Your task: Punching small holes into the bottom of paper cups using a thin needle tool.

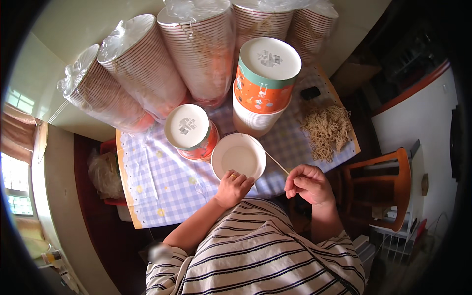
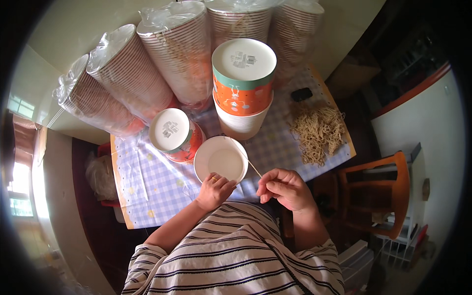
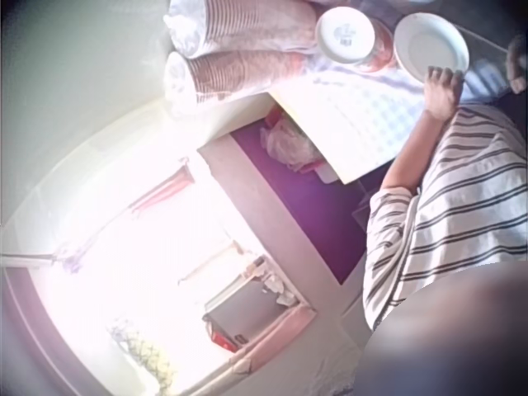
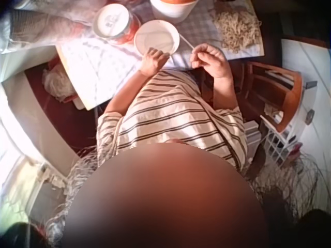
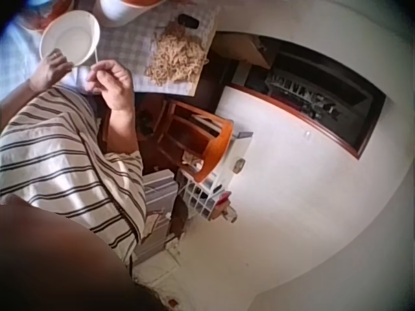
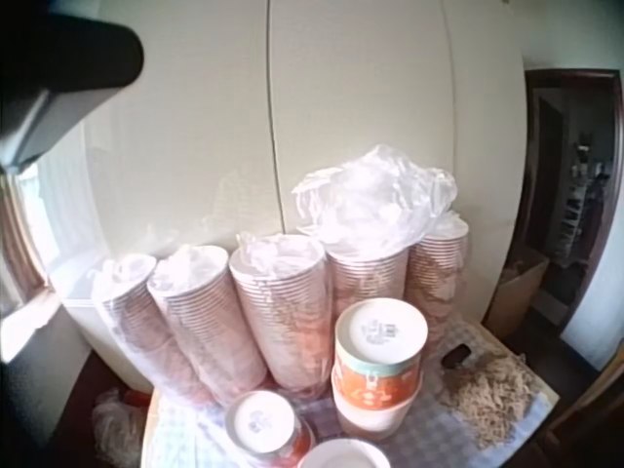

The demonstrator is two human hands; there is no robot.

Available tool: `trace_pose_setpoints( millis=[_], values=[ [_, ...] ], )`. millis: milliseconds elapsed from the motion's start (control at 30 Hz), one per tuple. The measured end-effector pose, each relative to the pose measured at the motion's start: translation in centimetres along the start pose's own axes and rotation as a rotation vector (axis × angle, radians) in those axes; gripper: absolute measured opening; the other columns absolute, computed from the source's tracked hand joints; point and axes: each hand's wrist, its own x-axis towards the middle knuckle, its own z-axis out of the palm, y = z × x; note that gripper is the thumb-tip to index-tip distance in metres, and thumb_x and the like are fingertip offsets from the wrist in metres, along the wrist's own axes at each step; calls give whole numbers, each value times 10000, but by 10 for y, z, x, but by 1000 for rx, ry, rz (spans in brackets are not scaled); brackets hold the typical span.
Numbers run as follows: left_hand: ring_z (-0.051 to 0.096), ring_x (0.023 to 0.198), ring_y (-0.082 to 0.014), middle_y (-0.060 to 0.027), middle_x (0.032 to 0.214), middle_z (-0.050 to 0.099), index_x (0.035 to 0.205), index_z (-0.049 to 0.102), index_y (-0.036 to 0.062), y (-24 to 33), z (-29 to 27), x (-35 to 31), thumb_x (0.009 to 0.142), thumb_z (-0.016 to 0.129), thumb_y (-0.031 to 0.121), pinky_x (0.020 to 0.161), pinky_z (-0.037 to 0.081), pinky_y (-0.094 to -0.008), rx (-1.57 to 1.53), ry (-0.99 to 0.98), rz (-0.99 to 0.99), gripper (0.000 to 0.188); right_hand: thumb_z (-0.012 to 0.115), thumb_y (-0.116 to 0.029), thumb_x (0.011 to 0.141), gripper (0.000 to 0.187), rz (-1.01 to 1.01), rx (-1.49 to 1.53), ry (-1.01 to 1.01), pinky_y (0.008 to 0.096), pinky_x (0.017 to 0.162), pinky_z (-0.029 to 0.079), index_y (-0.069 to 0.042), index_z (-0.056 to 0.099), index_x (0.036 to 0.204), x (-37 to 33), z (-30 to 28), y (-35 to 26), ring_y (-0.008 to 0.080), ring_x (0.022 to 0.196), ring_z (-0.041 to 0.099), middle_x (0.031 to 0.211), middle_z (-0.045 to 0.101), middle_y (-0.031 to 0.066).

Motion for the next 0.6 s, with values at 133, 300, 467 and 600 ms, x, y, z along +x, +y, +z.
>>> trace_pose_setpoints(
  millis=[133, 300, 467, 600],
  values=[
    [588, 853, -235, -67, 883, 608, 1015, 635, 74, 5, -15, 9, 726, 722, 141, 793, 448, -366, -191, 49, -9, 309, 545, -72, 907, 141, -80, 85, 25, 308, 674, 534, 32, 589, 992, 0, 7, -2, 202, 698, 637, 872, 650, 158],
    [561, 968, -292, -129, 1073, 595, 1111, 612, 34, 23, -38, 15, 787, 682, 137, 872, 427, -381, -586, -8, -243, 347, 515, -74, 923, 167, -103, 420, 73, 363, 694, 518, -34, 592, 1066, 15, 12, 18, 160, 726, 590, 929, 632, 121],
    [508, 1129, -239, -137, 1258, 527, 1223, 548, 25, 37, -64, 38, 889, 604, 181, 934, 410, -340, -1218, -177, -369, 373, 495, -62, 929, 190, -116, 636, 36, 313, 684, 495, -26, 586, 1091, 31, 20, 38, 136, 723, 566, 923, 619, 94],
    [554, 961, -123, -50, 1086, 608, 1195, 575, 38, 44, -57, 30, 940, 559, 210, 811, 455, -259, -1499, -339, -597, 308, 439, -43, 942, 240, -165, 675, 14, 267, 666, 471, -26, 572, 1142, 39, 22, 44, 122, 720, 538, 943, 604, 98]
  ],
)
